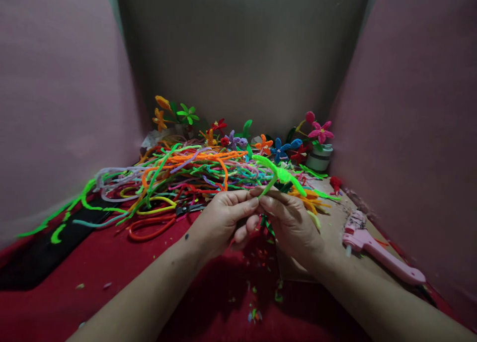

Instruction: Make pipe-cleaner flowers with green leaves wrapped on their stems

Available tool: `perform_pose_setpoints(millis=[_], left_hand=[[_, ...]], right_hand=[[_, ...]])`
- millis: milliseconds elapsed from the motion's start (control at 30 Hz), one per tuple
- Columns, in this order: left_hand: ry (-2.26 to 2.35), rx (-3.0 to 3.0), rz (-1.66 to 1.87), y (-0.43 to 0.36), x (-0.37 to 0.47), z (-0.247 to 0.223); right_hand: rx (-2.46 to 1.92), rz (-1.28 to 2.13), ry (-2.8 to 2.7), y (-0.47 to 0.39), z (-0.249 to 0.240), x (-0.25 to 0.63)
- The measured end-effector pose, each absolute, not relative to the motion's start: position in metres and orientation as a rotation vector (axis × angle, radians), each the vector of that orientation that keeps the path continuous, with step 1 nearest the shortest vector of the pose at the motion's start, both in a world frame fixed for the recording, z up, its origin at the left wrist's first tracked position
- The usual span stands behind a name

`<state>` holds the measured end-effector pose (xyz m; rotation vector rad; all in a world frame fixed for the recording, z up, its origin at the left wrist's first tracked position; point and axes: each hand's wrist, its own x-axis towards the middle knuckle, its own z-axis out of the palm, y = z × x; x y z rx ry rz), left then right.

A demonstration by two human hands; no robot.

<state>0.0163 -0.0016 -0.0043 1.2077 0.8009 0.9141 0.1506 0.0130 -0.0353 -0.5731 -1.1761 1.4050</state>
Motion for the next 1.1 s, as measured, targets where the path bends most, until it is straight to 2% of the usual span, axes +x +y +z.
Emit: perform_pose_setpoints(millis=[167, 233, 333, 633, 900, 1100], left_hand=[[1.247, 1.989, 1.195, -0.001, 0.016, -0.016], [1.305, 2.285, 1.277, 0.000, 0.015, -0.024], [1.242, 2.386, 1.332, 0.003, 0.013, -0.030], [1.142, 1.911, 1.285, 0.003, 0.017, -0.023], [0.950, 1.249, 0.987, 0.001, 0.016, -0.006], [0.670, 1.090, 0.794, 0.004, 0.003, -0.006]], right_hand=[[-0.617, 1.328, -1.161, 0.012, -0.033, 0.149], [-0.689, 1.259, -1.205, 0.011, -0.032, 0.149], [-0.745, 1.216, -1.236, 0.010, -0.031, 0.148], [-0.562, 1.331, -1.233, 0.016, -0.035, 0.150], [-0.576, 1.389, -1.256, 0.021, -0.036, 0.152], [-0.541, 1.467, -1.204, 0.021, -0.036, 0.153]])
